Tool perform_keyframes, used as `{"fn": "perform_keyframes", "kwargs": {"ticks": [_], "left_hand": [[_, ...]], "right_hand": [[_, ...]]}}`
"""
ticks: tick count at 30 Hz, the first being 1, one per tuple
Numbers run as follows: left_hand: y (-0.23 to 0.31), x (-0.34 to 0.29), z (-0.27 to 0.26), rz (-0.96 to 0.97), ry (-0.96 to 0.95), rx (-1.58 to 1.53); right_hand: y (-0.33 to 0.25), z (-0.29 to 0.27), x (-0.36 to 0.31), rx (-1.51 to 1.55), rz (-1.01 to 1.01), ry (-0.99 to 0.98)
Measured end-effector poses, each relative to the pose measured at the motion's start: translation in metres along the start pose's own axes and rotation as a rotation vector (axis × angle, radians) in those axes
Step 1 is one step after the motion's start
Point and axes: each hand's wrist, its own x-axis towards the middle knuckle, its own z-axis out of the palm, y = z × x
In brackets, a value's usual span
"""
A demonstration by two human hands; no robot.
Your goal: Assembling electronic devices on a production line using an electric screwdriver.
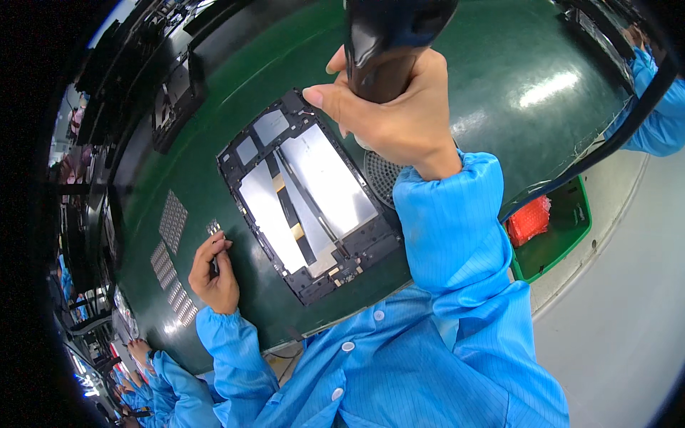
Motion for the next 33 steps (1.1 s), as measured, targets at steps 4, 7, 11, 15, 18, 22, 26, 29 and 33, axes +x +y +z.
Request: {"fn": "perform_keyframes", "kwargs": {"ticks": [4, 7, 11, 15, 18, 22, 26, 29, 33], "left_hand": [[0.0003, -0.0006, 0.0000, -0.014, -0.001, -0.019], [-0.0006, -0.0006, -0.0001, -0.005, -0.006, -0.004], [-0.0009, -0.0019, -0.0021, -0.025, -0.041, -0.009], [-0.0008, -0.0007, -0.0015, -0.029, -0.046, -0.022], [-0.0026, -0.0013, -0.0024, -0.022, -0.044, -0.015], [-0.0015, -0.0010, -0.0026, -0.005, -0.048, -0.010], [-0.0008, -0.0004, -0.0017, 0.005, -0.048, -0.022], [-0.0019, -0.0015, -0.0020, -0.002, -0.040, -0.034], [-0.0007, -0.0013, -0.0026, -0.011, -0.044, -0.025]], "right_hand": [[0.0016, -0.0008, 0.0007, 0.020, -0.016, 0.017], [0.0031, -0.0028, 0.0009, -0.034, -0.040, -0.028], [0.0039, -0.0032, 0.0021, -0.044, -0.059, -0.032], [0.0037, -0.0048, 0.0032, -0.033, -0.088, -0.044], [-0.0008, -0.0026, 0.0016, -0.033, -0.072, -0.019], [-0.0041, -0.0048, 0.0018, 0.000, -0.066, 0.010], [-0.0054, -0.0056, 0.0014, -0.023, -0.061, 0.003], [-0.0007, -0.0019, 0.0013, -0.016, -0.030, -0.015], [0.0009, -0.0015, 0.0010, -0.013, -0.016, -0.007]]}}
